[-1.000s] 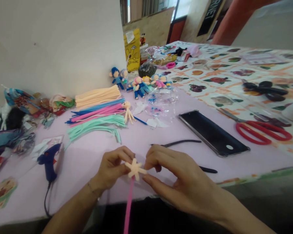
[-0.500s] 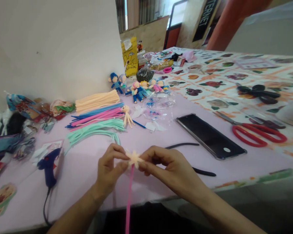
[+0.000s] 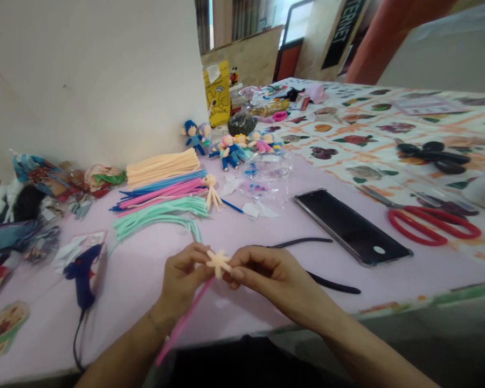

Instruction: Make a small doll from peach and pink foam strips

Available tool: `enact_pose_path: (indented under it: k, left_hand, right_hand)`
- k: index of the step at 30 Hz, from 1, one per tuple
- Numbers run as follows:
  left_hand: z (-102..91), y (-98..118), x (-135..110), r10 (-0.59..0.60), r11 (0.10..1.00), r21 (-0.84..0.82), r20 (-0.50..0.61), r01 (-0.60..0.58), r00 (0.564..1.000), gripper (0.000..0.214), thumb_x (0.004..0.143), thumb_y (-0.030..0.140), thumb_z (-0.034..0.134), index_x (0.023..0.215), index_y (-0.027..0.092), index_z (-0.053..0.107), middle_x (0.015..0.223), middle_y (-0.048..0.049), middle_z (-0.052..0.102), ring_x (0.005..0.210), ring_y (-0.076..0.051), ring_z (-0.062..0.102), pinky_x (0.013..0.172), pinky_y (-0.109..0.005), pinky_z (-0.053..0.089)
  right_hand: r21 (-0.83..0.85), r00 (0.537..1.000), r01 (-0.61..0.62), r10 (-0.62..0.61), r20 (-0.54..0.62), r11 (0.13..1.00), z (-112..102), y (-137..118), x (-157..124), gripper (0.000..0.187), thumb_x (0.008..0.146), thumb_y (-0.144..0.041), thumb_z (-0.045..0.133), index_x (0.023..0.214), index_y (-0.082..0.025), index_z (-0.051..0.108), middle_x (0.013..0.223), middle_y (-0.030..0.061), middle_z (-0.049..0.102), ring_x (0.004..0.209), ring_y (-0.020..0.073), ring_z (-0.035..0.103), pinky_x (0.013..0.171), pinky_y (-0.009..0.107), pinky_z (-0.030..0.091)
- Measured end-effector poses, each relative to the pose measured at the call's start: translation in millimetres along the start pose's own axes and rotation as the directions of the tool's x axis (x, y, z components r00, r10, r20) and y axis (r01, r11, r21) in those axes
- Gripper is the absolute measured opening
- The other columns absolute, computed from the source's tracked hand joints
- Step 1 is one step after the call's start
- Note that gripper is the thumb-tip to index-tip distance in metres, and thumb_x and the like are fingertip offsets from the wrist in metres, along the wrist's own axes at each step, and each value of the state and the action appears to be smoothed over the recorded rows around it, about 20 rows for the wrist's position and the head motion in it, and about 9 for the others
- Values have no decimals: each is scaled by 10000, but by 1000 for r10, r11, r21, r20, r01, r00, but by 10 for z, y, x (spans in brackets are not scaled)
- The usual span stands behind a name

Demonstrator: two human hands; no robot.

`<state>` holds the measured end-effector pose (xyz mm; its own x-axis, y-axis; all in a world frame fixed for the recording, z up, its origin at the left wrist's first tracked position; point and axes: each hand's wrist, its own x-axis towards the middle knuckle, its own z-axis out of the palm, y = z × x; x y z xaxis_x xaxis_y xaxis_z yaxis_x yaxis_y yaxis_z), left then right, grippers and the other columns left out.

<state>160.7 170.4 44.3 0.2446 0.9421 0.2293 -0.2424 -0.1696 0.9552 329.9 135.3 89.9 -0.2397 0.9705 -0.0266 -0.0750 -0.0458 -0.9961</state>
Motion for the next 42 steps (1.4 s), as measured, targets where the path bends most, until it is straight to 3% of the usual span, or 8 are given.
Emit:
enact_pose_path:
  k: [3, 9, 13, 19, 23, 29, 35, 42]
  left_hand:
    - [7, 7, 1, 7, 1000, -14, -5, -7, 1000, 159, 638, 334, 807, 596, 212, 715, 673, -11, 662, 718, -174, 614, 875, -365, 425]
    - [26, 1, -32, 1, 999, -32, 46, 0, 999, 140, 670, 298, 786, 714, 194, 702, 834, -50, 691, 853, -208, 624, 800, -342, 476]
    - [53, -3, -64, -46, 998, -35, 83, 49, 995, 189, 668, 229, 786, 827, 192, 691, 830, -40, 710, 847, -198, 640, 792, -328, 496]
    - [71, -8, -41, -101, 990, -90, 39, 104, 994, 181, 637, 220, 806, 772, 164, 699, 772, -49, 745, 763, -204, 683, 740, -343, 539]
    - [62, -10, -22, -149, 976, -158, 33, 152, 988, 195, 612, 242, 825, 741, 169, 698, 717, -26, 743, 671, -178, 683, 663, -316, 557]
    - [54, -23, -19, -179, 974, -144, -24, 174, 984, 261, 551, 272, 856, 669, 157, 654, 661, -9, 709, 619, -153, 657, 604, -275, 541]
    - [81, -27, -17, -173, 968, -186, -10, 168, 985, 372, 474, 268, 889, 670, 166, 590, 673, -2, 704, 657, -151, 654, 628, -259, 517]
    - [44, -44, -30, -234, 955, -173, 55, 240, 971, 249, 654, 349, 791, 720, 159, 643, 683, -9, 689, 649, -147, 633, 656, -280, 496]
  right_hand:
    - [-19, 1000, 0, 0, 12, 1000, 3, 19, -3, 388, 688, -522, 731, 656, -143, 654, 635, 2, 628, 633, 116, 561, 633, 242, 439]
    - [79, 1000, 25, -26, 17, 997, -17, 54, 5, 371, 736, -501, 705, 688, -139, 639, 646, 10, 627, 634, 117, 572, 643, 247, 463]
    - [159, 1000, 18, -17, -5, 987, -27, 87, 30, 355, 735, -482, 717, 700, -139, 633, 637, 4, 626, 619, 109, 583, 638, 241, 481]
    - [155, 999, -7, 14, -43, 988, -32, 89, 43, 340, 715, -472, 733, 697, -144, 641, 631, -4, 628, 594, 101, 577, 629, 237, 484]
    - [89, 1000, -3, 5, -31, 996, -45, 88, 34, 282, 722, -421, 723, 747, -143, 680, 650, 4, 640, 602, 106, 572, 618, 237, 471]
    - [-135, 995, 45, -56, -78, 990, 10, 78, 17, 148, 747, -282, 658, 665, -159, 666, 585, -16, 590, 571, 107, 522, 560, 231, 412]
    - [-291, 983, 80, -124, -135, 954, 26, 60, 16, 195, 763, -338, 644, 676, -164, 654, 622, 8, 637, 574, 121, 530, 545, 241, 417]
    - [-281, 971, 94, -151, -187, 955, 13, 111, 45, 248, 792, -347, 591, 620, -169, 571, 544, -25, 532, 510, 97, 462, 476, 221, 374]
